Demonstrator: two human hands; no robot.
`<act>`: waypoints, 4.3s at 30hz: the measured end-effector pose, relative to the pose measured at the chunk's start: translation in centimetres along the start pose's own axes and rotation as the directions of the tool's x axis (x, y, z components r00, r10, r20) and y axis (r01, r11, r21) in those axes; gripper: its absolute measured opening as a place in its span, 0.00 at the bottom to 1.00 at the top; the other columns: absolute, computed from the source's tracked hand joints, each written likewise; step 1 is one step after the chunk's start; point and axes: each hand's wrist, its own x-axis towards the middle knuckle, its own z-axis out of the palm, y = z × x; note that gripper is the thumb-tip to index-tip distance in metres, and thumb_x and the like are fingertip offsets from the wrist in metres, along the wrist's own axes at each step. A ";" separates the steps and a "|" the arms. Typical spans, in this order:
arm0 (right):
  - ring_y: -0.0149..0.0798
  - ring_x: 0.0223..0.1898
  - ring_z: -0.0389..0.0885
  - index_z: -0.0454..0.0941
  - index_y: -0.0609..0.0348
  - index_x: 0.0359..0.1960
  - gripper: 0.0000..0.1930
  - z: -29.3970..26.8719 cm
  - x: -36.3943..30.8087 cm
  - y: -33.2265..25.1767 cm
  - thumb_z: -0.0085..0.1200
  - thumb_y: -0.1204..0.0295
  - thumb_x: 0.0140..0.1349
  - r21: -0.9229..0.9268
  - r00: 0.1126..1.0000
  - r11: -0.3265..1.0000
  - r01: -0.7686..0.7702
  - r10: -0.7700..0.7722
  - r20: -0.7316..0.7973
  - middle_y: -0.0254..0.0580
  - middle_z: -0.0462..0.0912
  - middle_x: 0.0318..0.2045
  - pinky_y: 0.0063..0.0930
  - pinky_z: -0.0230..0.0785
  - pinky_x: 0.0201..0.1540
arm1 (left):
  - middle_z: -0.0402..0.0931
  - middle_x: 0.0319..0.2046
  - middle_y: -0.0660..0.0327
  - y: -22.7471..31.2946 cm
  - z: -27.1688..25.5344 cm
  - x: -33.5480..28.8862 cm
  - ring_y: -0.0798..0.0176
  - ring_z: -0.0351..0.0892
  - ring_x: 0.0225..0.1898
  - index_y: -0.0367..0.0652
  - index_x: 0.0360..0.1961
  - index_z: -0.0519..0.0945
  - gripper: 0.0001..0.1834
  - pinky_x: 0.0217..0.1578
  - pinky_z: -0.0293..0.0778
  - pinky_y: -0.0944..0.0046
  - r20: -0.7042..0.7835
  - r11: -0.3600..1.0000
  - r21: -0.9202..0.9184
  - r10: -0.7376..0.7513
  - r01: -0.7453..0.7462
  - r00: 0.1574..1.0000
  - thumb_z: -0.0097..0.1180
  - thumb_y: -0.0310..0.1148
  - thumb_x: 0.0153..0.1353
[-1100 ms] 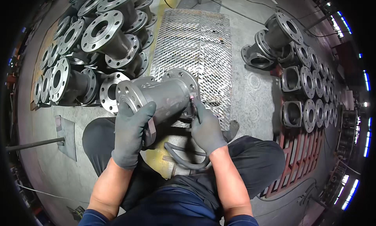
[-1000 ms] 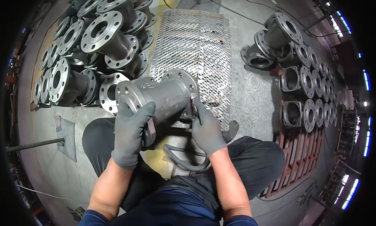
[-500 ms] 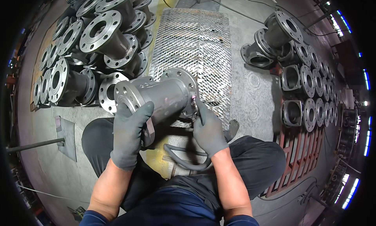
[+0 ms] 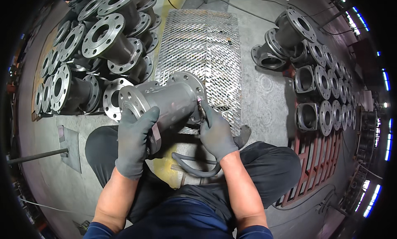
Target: The recorder is using a rotary tool to grind and smooth the surface of a metal flange part.
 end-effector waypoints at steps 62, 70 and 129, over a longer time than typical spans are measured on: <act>0.64 0.51 0.85 0.70 0.51 0.79 0.34 1.4 -2.7 -2.8 0.53 0.77 0.69 0.170 0.929 0.931 0.323 -0.346 0.130 0.62 0.85 0.49 0.56 0.79 0.58 | 0.81 0.60 0.50 0.5 -2.9 -3.1 0.59 0.86 0.56 0.29 0.76 0.63 0.44 0.59 0.84 0.57 -0.044 0.934 0.349 -0.058 0.069 0.997 0.69 0.19 0.60; 0.63 0.53 0.88 0.76 0.56 0.75 0.29 -2.3 -2.3 -0.8 0.53 0.77 0.71 0.246 0.989 0.958 0.150 -0.145 -0.039 0.64 0.88 0.51 0.51 0.80 0.60 | 0.86 0.54 0.49 2.1 -2.9 -2.7 0.58 0.90 0.50 0.29 0.70 0.71 0.36 0.52 0.87 0.58 -0.072 0.935 0.291 -0.191 0.204 0.979 0.70 0.20 0.60; 0.66 0.49 0.87 0.76 0.55 0.75 0.28 -1.1 -0.5 -1.9 0.54 0.74 0.71 -0.039 0.961 0.992 0.116 -0.103 0.258 0.65 0.88 0.47 0.56 0.80 0.56 | 0.87 0.45 0.57 1.5 -3.2 -2.0 0.65 0.86 0.43 0.28 0.60 0.83 0.24 0.49 0.81 0.63 -0.145 0.982 0.138 -0.113 0.133 0.983 0.66 0.42 0.78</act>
